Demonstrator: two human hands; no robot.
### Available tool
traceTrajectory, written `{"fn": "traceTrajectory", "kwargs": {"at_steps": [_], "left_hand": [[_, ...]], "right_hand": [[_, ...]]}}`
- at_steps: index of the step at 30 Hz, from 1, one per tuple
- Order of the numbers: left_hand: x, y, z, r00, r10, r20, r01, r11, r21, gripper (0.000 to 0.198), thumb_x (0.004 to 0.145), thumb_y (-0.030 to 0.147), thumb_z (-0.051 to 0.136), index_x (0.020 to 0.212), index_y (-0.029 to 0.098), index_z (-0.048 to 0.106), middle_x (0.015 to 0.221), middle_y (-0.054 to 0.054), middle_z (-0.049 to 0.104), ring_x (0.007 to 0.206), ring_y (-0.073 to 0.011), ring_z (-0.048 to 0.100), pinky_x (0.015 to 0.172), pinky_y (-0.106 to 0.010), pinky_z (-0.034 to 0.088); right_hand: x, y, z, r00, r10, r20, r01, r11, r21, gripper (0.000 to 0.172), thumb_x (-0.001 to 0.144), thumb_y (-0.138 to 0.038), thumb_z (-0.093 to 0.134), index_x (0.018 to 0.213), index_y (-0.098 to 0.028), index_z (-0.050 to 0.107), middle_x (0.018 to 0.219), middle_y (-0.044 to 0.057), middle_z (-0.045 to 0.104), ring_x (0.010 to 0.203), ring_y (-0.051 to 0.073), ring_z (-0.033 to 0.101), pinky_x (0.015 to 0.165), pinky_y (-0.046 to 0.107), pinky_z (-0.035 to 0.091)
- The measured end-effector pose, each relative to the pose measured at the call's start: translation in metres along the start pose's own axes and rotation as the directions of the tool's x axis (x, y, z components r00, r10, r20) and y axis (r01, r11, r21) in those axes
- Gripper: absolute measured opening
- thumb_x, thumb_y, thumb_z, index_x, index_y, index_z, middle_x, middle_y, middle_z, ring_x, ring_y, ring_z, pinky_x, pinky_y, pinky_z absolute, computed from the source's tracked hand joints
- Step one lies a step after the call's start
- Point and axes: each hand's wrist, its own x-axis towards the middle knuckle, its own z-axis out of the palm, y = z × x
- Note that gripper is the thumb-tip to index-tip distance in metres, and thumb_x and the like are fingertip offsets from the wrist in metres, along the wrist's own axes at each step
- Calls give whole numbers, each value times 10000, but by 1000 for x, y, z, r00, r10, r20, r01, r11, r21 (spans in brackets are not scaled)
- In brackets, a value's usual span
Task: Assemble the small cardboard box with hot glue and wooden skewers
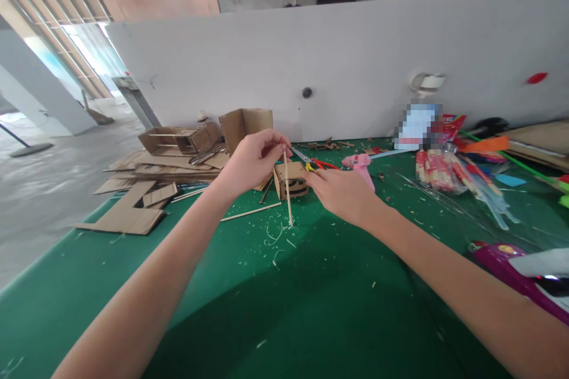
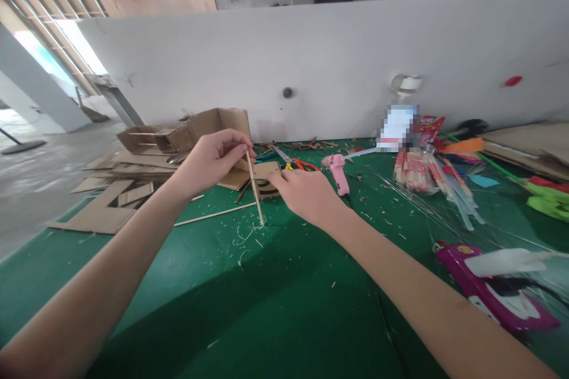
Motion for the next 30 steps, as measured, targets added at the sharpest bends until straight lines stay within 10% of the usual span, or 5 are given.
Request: {"fn": "traceTrajectory", "kwargs": {"at_steps": [21, 30], "left_hand": [[1, -6, 21, 989, -10, -150, 18, 999, 49, 185, 890, 236, 534, 860, 153, 696, 744, -27, 713, 678, -129, 625, 624, -247, 454], [-1, -1, 21, 987, -24, -157, 32, 998, 49, 185, 893, 235, 529, 854, 159, 693, 740, -22, 712, 682, -131, 638, 636, -241, 474]], "right_hand": [[18, -8, -5, 982, 168, -83, -171, 985, -32, 494, 994, -412, 246, 974, -168, 676, 640, 105, 655, 535, 181, 541, 523, 317, 161], [2, -19, 9, 991, 91, 95, -92, 996, 7, 447, 987, -412, 289, 884, -176, 655, 589, 84, 642, 487, 172, 536, 510, 300, 166]]}}
